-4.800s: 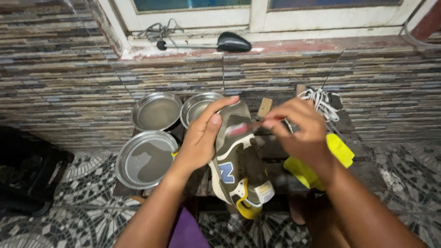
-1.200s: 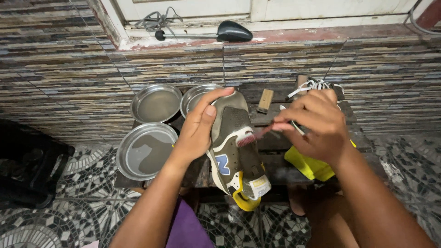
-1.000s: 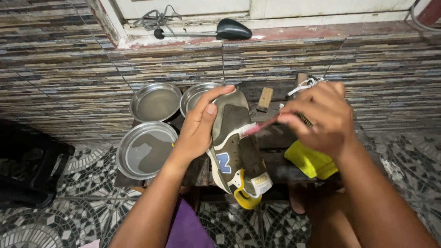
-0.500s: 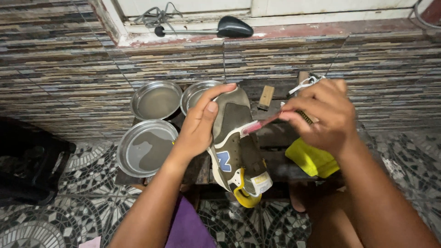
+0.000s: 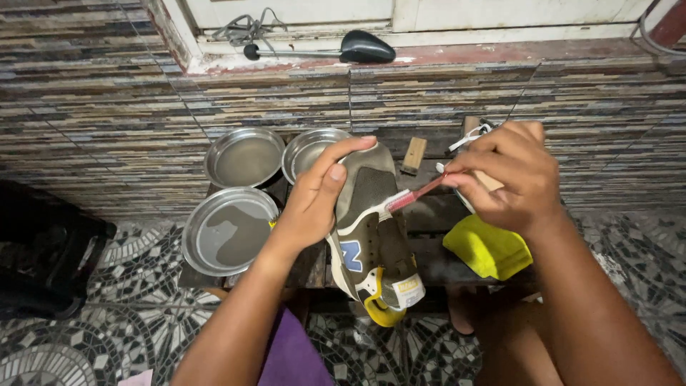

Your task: Using a toothbrush to clean the midsole and side details of a sneaker with water or cleaning solution.

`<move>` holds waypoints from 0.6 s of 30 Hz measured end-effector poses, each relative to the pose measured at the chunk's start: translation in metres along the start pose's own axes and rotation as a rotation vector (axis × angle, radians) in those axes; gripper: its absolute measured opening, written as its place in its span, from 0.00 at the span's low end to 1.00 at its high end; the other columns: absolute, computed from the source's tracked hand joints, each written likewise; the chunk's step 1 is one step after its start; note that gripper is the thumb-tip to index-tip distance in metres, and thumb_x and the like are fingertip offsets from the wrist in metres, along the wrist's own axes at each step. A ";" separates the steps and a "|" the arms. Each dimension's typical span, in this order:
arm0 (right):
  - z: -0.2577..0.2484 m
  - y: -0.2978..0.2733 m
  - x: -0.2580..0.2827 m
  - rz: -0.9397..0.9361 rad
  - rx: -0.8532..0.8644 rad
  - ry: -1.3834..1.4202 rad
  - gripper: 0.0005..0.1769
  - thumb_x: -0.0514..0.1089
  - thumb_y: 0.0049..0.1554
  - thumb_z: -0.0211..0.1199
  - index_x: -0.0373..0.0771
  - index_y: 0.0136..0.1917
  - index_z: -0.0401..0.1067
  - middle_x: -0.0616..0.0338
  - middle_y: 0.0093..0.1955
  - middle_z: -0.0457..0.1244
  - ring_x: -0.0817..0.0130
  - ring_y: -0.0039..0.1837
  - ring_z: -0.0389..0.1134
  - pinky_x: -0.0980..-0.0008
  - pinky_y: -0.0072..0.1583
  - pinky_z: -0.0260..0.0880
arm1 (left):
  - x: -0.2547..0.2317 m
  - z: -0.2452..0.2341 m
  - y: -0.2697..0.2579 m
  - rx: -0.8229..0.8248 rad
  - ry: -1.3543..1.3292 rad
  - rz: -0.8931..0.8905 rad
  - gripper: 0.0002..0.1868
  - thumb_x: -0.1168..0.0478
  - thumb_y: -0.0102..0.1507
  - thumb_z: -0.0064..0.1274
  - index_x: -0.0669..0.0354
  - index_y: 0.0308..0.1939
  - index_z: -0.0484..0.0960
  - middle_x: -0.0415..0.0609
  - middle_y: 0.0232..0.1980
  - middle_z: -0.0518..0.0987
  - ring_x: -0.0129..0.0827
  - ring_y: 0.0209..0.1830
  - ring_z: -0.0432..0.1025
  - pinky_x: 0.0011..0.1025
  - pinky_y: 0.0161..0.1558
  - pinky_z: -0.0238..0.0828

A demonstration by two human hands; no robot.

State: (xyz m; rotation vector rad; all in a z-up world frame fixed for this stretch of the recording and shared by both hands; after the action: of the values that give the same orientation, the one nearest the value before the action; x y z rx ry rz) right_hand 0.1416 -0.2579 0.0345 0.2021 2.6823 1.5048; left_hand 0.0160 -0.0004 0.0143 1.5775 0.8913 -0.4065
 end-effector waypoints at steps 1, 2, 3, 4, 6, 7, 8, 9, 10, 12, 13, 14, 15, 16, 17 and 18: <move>0.002 0.002 0.010 -0.002 -0.001 -0.001 0.08 0.49 0.63 0.72 0.45 0.46 0.81 0.57 0.42 0.66 0.53 0.46 0.66 0.56 0.59 0.59 | 0.000 0.000 -0.002 0.000 0.001 0.002 0.25 0.51 0.79 0.29 0.59 0.72 0.75 0.57 0.70 0.78 0.48 0.75 0.68 0.51 0.77 0.57; 0.004 0.004 0.021 -0.016 -0.003 0.018 0.10 0.51 0.63 0.71 0.47 0.43 0.81 0.59 0.40 0.65 0.55 0.44 0.66 0.57 0.58 0.59 | 0.001 0.001 -0.003 0.007 0.000 -0.006 0.26 0.51 0.79 0.29 0.59 0.72 0.74 0.58 0.69 0.79 0.50 0.74 0.69 0.52 0.76 0.58; 0.006 0.009 0.030 -0.035 -0.006 0.035 0.12 0.53 0.63 0.70 0.49 0.40 0.80 0.60 0.38 0.65 0.56 0.42 0.66 0.58 0.56 0.60 | 0.001 0.000 -0.002 0.014 0.001 -0.011 0.26 0.51 0.79 0.29 0.60 0.72 0.74 0.59 0.69 0.79 0.51 0.74 0.69 0.53 0.76 0.59; 0.004 0.010 0.020 -0.040 -0.010 0.034 0.12 0.53 0.63 0.70 0.49 0.40 0.80 0.60 0.38 0.65 0.56 0.42 0.66 0.58 0.56 0.60 | 0.001 -0.001 0.002 0.012 0.004 -0.005 0.26 0.51 0.79 0.29 0.60 0.72 0.74 0.59 0.69 0.79 0.51 0.74 0.69 0.53 0.76 0.59; 0.002 0.004 0.006 -0.057 0.000 -0.045 0.08 0.49 0.63 0.73 0.46 0.43 0.81 0.56 0.40 0.65 0.52 0.46 0.67 0.55 0.58 0.59 | 0.000 -0.001 0.001 0.006 0.019 -0.013 0.25 0.51 0.79 0.30 0.56 0.73 0.74 0.57 0.67 0.80 0.46 0.72 0.70 0.52 0.76 0.60; 0.003 0.002 0.007 -0.052 0.003 -0.045 0.08 0.49 0.63 0.73 0.46 0.43 0.81 0.56 0.40 0.65 0.52 0.46 0.67 0.55 0.58 0.59 | 0.000 -0.001 0.001 0.007 0.016 -0.017 0.25 0.51 0.79 0.30 0.56 0.73 0.74 0.57 0.67 0.80 0.46 0.72 0.70 0.52 0.76 0.60; 0.004 0.000 0.008 -0.045 0.003 -0.025 0.10 0.51 0.64 0.71 0.47 0.42 0.81 0.57 0.39 0.65 0.54 0.45 0.65 0.56 0.57 0.58 | 0.000 0.000 0.001 0.008 0.008 -0.015 0.25 0.51 0.79 0.30 0.57 0.72 0.74 0.57 0.68 0.80 0.46 0.72 0.70 0.52 0.75 0.60; 0.005 0.000 0.007 -0.047 -0.002 -0.008 0.12 0.52 0.64 0.69 0.48 0.41 0.82 0.59 0.38 0.64 0.56 0.44 0.63 0.56 0.57 0.57 | 0.000 -0.002 0.003 0.007 0.004 -0.004 0.25 0.51 0.79 0.29 0.57 0.72 0.75 0.57 0.68 0.80 0.47 0.72 0.71 0.52 0.75 0.60; 0.005 -0.001 0.010 -0.051 -0.005 -0.010 0.12 0.52 0.64 0.69 0.48 0.41 0.82 0.59 0.38 0.64 0.56 0.44 0.63 0.56 0.57 0.57 | 0.000 -0.002 0.002 0.008 0.005 0.001 0.25 0.51 0.79 0.29 0.57 0.72 0.75 0.57 0.68 0.80 0.47 0.72 0.71 0.52 0.75 0.60; 0.005 -0.001 0.013 -0.042 0.007 0.007 0.13 0.54 0.64 0.68 0.49 0.40 0.81 0.59 0.38 0.65 0.56 0.44 0.65 0.57 0.57 0.58 | -0.001 -0.002 0.001 0.005 0.015 -0.004 0.25 0.51 0.79 0.30 0.57 0.72 0.75 0.57 0.63 0.83 0.44 0.68 0.74 0.50 0.72 0.64; 0.003 0.003 0.012 -0.038 0.011 0.012 0.13 0.54 0.64 0.68 0.49 0.40 0.81 0.59 0.38 0.65 0.56 0.44 0.65 0.57 0.57 0.58 | -0.001 -0.002 -0.001 0.004 0.014 -0.012 0.25 0.51 0.79 0.30 0.57 0.72 0.75 0.57 0.63 0.83 0.44 0.68 0.74 0.50 0.72 0.64; 0.000 0.008 0.011 -0.035 0.013 -0.012 0.10 0.52 0.65 0.69 0.48 0.43 0.81 0.58 0.40 0.65 0.54 0.45 0.66 0.57 0.58 0.59 | -0.002 -0.001 -0.004 0.000 0.014 -0.026 0.25 0.51 0.79 0.30 0.56 0.72 0.75 0.57 0.62 0.83 0.44 0.67 0.74 0.50 0.72 0.65; -0.004 0.012 0.009 -0.032 0.011 -0.043 0.09 0.50 0.65 0.70 0.46 0.46 0.81 0.57 0.41 0.65 0.53 0.46 0.67 0.56 0.59 0.60 | -0.002 0.000 -0.005 0.000 0.013 -0.034 0.25 0.51 0.79 0.30 0.56 0.72 0.75 0.58 0.62 0.84 0.43 0.66 0.74 0.50 0.71 0.65; -0.002 0.007 0.013 -0.027 0.012 -0.044 0.09 0.50 0.65 0.70 0.46 0.46 0.81 0.57 0.41 0.65 0.53 0.46 0.67 0.56 0.59 0.60 | -0.003 0.001 -0.005 0.004 0.011 -0.037 0.25 0.51 0.79 0.30 0.56 0.72 0.75 0.58 0.62 0.84 0.43 0.66 0.74 0.50 0.71 0.65; 0.001 0.005 0.015 -0.023 0.021 -0.007 0.11 0.52 0.65 0.69 0.47 0.44 0.80 0.58 0.40 0.64 0.54 0.45 0.66 0.55 0.58 0.60 | -0.003 -0.001 -0.002 0.000 0.016 -0.035 0.25 0.50 0.79 0.30 0.55 0.73 0.75 0.58 0.61 0.84 0.42 0.65 0.75 0.50 0.71 0.66; 0.003 0.004 0.017 -0.019 0.031 0.031 0.13 0.54 0.64 0.67 0.48 0.42 0.80 0.60 0.38 0.63 0.54 0.44 0.66 0.54 0.57 0.59 | -0.004 -0.003 0.002 -0.005 0.021 -0.034 0.26 0.49 0.79 0.30 0.54 0.73 0.75 0.59 0.60 0.84 0.41 0.64 0.75 0.50 0.70 0.67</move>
State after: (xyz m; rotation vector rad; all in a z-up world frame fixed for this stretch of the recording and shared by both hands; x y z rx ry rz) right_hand 0.1254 -0.2508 0.0360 0.1560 2.7246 1.4738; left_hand 0.0140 0.0007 0.0188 1.5668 0.9355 -0.4123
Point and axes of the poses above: each hand's wrist, its own y-axis towards the middle knuckle, its own z-axis out of the palm, x = y × z, the point moved 2 cm from there along y, towards the middle knuckle
